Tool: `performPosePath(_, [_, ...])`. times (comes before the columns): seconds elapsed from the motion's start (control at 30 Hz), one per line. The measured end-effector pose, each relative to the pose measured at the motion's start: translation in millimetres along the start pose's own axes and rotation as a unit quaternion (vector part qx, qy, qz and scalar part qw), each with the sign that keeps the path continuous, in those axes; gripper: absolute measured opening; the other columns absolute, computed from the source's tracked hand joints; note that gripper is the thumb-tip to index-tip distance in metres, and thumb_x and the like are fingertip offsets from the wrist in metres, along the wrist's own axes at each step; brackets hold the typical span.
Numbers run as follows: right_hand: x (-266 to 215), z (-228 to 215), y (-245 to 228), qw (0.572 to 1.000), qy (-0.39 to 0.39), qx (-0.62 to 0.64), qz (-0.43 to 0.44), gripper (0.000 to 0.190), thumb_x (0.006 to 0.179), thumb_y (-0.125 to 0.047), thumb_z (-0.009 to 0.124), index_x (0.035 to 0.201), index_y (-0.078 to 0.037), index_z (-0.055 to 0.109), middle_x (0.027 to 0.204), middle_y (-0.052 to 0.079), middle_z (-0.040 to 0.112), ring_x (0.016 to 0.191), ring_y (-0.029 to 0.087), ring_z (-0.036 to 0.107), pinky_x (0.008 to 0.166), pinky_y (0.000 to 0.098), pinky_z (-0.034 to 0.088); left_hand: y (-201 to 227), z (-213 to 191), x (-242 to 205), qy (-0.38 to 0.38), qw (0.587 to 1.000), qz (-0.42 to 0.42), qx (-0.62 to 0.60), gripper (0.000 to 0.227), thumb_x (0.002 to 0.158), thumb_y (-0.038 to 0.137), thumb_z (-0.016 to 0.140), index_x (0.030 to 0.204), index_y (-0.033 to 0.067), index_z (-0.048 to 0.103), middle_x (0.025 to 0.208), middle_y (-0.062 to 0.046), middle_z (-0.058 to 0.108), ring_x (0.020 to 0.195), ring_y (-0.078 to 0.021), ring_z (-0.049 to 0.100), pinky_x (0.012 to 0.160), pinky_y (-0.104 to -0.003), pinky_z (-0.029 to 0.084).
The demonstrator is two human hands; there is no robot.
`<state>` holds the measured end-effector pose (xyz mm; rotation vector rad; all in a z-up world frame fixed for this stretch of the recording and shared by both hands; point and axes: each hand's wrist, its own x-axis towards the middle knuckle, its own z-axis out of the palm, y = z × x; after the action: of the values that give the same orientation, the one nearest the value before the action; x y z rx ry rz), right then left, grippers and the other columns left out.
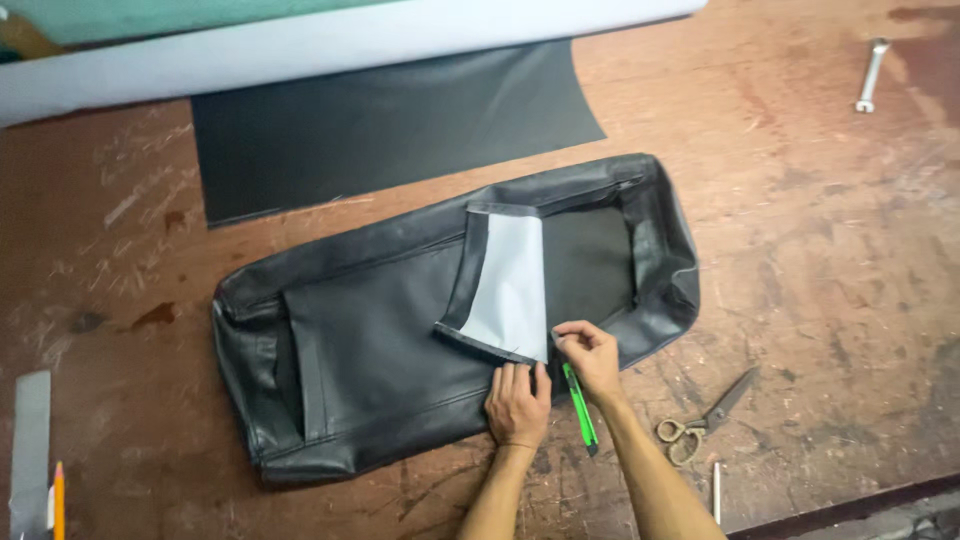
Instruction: The person uses a box cutter to cut along the seam of a black vinyl seat cover, peels back the material, and then uses scissors to trim the excess vinyl edge.
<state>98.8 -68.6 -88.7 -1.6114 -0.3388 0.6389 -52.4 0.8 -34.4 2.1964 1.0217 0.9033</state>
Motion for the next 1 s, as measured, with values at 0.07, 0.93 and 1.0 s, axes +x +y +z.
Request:
performPosePath(0.07, [0.4,3.5,-2.8,1.0,-0.005,0.008,-0.001,0.018,0.084,0.0,0.069,0.1,0.003,0.075,0.072,-0.004,0.062,0.061,0.003,0.052,0.056,0.0204,0.041,-0.4,-0.5,-0.2,0.007,1.0,0.003,0.004,0.025,0.093,0.026,0.067,0.078,0.0078,0.061,0.079,-0.011,0.06,0.077,-0.0324,0.061,0.063,-0.047,0.05])
performPosePath(0.93, [0.4,3.7,-15.4,0.999,-0.004,-0.007,0.031,0.016,0.084,-0.001,0.069,0.098,0.003,0.074,0.071,-0.002,0.065,0.06,0.004,0.052,0.054,0.021,0.041,-2.5,2.3,-2.4,0.015,1.0,0.017,0.003,0.025,0.094,0.025,0.067,0.078,0.0078,0.06,0.079,-0.011,0.059,0.078,-0.0325,0.06,0.064,-0.046,0.05])
performPosePath(1.0, [-0.1,2.6,-16.5,0.999,-0.013,0.018,0.036,0.015,0.086,-0.002,0.069,0.1,0.003,0.074,0.07,-0.003,0.062,0.059,0.004,0.051,0.053,0.0212,0.039,-1.2,0.3,-1.7,0.014,1.0,0.018,-0.001,0.026,0.094,0.024,0.068,0.077,0.0074,0.059,0.079,-0.012,0.059,0.078,-0.0333,0.06,0.064,-0.046,0.05])
